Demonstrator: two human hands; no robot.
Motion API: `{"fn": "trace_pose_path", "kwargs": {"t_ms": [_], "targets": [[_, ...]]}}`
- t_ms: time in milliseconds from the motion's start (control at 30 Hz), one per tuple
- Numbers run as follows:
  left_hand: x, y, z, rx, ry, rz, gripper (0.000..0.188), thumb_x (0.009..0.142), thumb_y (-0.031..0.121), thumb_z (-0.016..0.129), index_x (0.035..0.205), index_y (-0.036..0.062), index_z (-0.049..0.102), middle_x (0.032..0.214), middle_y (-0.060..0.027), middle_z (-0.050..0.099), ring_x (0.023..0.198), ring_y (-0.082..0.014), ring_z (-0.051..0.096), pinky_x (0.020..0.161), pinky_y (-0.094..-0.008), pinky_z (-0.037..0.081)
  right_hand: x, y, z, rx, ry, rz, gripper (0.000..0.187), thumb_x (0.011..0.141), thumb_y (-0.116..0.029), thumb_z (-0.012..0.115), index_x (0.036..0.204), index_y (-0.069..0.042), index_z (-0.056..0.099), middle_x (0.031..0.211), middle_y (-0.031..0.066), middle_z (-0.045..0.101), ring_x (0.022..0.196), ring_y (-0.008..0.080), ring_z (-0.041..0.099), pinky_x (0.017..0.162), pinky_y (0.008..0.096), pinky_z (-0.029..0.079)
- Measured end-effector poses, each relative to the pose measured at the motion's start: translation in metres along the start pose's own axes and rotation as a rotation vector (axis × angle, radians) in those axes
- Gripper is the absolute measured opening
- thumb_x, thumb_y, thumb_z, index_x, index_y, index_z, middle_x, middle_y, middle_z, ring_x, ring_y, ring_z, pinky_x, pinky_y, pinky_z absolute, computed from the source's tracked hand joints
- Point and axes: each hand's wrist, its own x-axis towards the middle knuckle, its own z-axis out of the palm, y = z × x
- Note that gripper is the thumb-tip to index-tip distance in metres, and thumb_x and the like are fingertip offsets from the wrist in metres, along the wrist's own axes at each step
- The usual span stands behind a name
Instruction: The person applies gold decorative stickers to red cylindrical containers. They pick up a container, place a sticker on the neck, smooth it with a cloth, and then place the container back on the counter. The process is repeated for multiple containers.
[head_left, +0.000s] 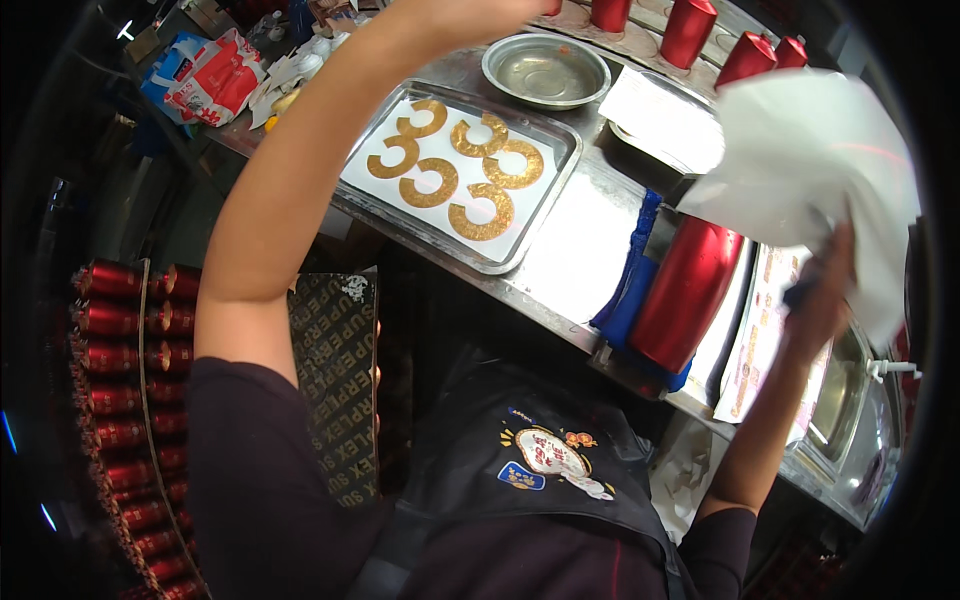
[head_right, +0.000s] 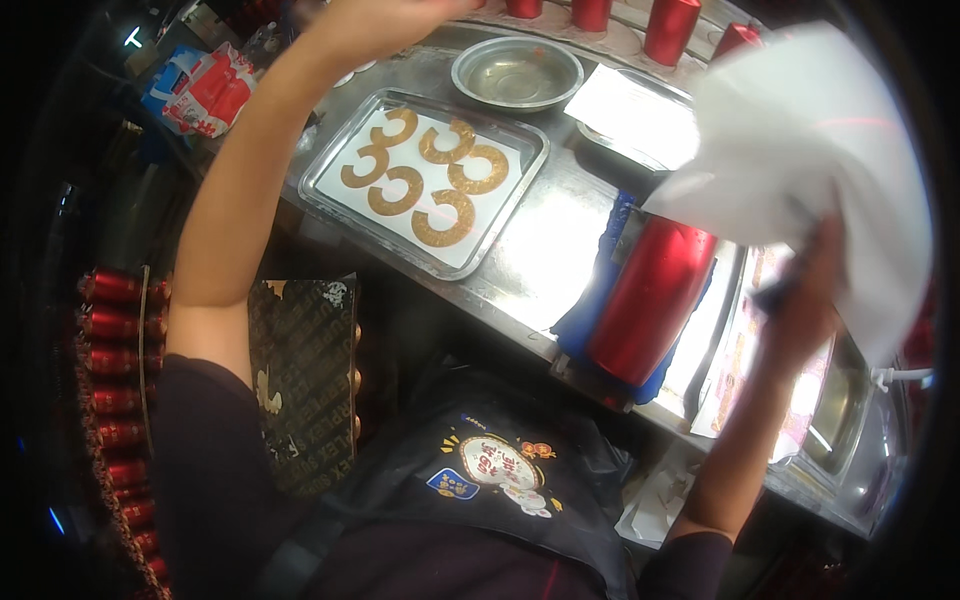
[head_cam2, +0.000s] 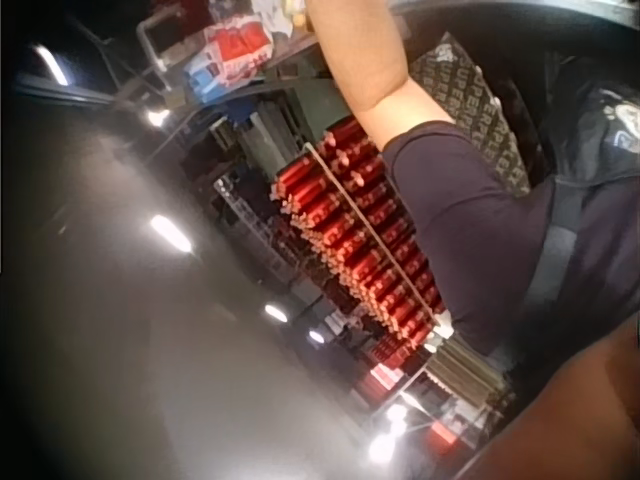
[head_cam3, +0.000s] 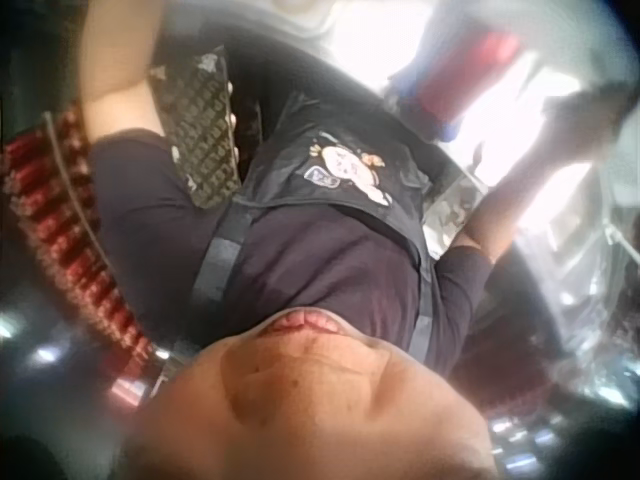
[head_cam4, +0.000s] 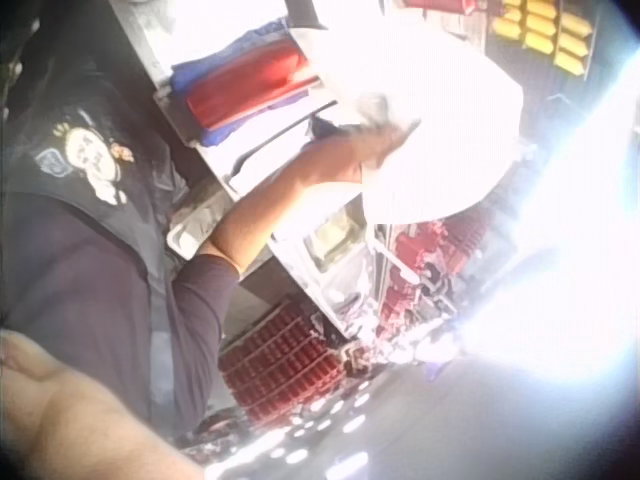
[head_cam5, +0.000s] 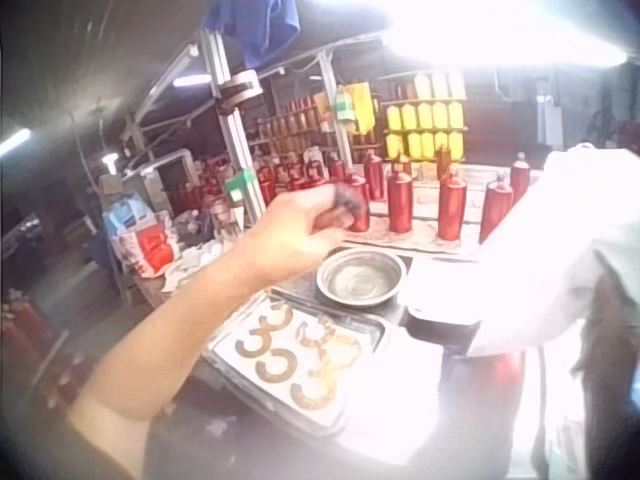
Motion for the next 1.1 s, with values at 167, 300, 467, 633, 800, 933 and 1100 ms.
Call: {"fn": "trace_pose_path", "kwargs": {"t_ms": [167, 300, 467, 633, 800, 933, 1100], "targets": [[-0.152, -0.111, -0.043, 0.689, -0.295, -0.831, 0.049, 0.081, 0.021, 0.072, 0.119, -0.0038, 0.054, 0.106, -0.0253, 0.067, 0.103, -0.0406, 0.065, 0.088, -0.0448, 0.052, 0.021, 0.0, -0.176, -0.203, 0.061, -0.017, 0.043, 0.104, -0.026, 0.053, 0.14, -0.003, 0.055, 0.067, -0.0021, 0.048, 0.057, 0.0022, 0.039, 0.053, 0.0171, 0.031], [-0.259, -0.162, -0.044, 0.748, -0.242, -0.892, 0.052, 0.069, 0.021, 0.077, 0.11, -0.0013, 0.054, 0.11, -0.0264, 0.063, 0.109, -0.0438, 0.06, 0.091, -0.0468, 0.049, 0.013, -0.013, -0.305, -0.179, 0.177, 0.021, 0.045, 0.106, -0.023, 0.045, 0.143, 0.004, 0.048, 0.062, -0.0013, 0.045, 0.05, 0.0044, 0.036, 0.05, 0.0163, 0.029], [-0.322, -0.229, -0.061, 0.747, -0.105, -0.647, 0.06, 0.069, 0.019, 0.078, 0.122, -0.0023, 0.059, 0.114, -0.0229, 0.064, 0.108, -0.038, 0.062, 0.092, -0.0463, 0.05, -0.048, -0.054, -0.414, -0.304, 0.787, 0.418, 0.04, 0.091, -0.026, 0.067, 0.123, -0.003, 0.062, 0.079, -0.0014, 0.06, 0.055, 0.0064, 0.049, 0.046, 0.0185, 0.033], [-0.337, -0.286, -0.097, 0.636, -0.192, -0.897, 0.062, 0.071, 0.005, 0.082, 0.125, -0.0034, 0.053, 0.107, -0.0151, 0.064, 0.101, -0.025, 0.063, 0.09, -0.0372, 0.051, -0.136, -0.039, -0.465, -0.248, 0.911, 0.438, 0.048, 0.085, -0.014, 0.073, 0.129, 0.001, 0.06, 0.123, 0.0128, 0.065, 0.106, 0.0254, 0.064, 0.09, 0.0368, 0.053], [-0.273, -0.296, -0.077, 0.241, 0.131, -0.779, 0.045, 0.093, 0.016, 0.072, 0.123, -0.0068, 0.048, 0.128, -0.0197, 0.06, 0.109, -0.0213, 0.062, 0.096, -0.0342, 0.049, -0.187, 0.088, -0.49, -0.494, 1.104, 0.354, 0.052, 0.079, -0.017, 0.079, 0.122, 0.007, 0.063, 0.122, 0.0129, 0.065, 0.107, 0.0254, 0.062, 0.096, 0.037, 0.047], [-0.217, -0.229, -0.024, 0.13, 0.032, -0.699, 0.039, 0.095, 0.015, 0.069, 0.122, -0.0057, 0.051, 0.12, -0.0149, 0.063, 0.107, -0.0198, 0.063, 0.094, -0.0323, 0.051, -0.223, 0.186, -0.518, -0.711, 1.172, 0.603, 0.05, 0.078, -0.033, 0.081, 0.099, 0.011, 0.069, 0.095, 0.0157, 0.072, 0.083, 0.0257, 0.065, 0.082, 0.0392, 0.052], [-0.186, -0.106, 0.044, 0.132, 0.106, -0.611, 0.041, 0.087, 0.017, 0.077, 0.118, -0.002, 0.058, 0.109, -0.0114, 0.067, 0.102, -0.0196, 0.064, 0.088, -0.0346, 0.052, -0.257, 0.242, -0.527, -0.921, 1.052, 0.968, 0.055, 0.075, -0.04, 0.078, 0.095, 0.011, 0.072, 0.095, 0.024, 0.073, 0.089, 0.0336, 0.071, 0.082, 0.0444, 0.055]]}}
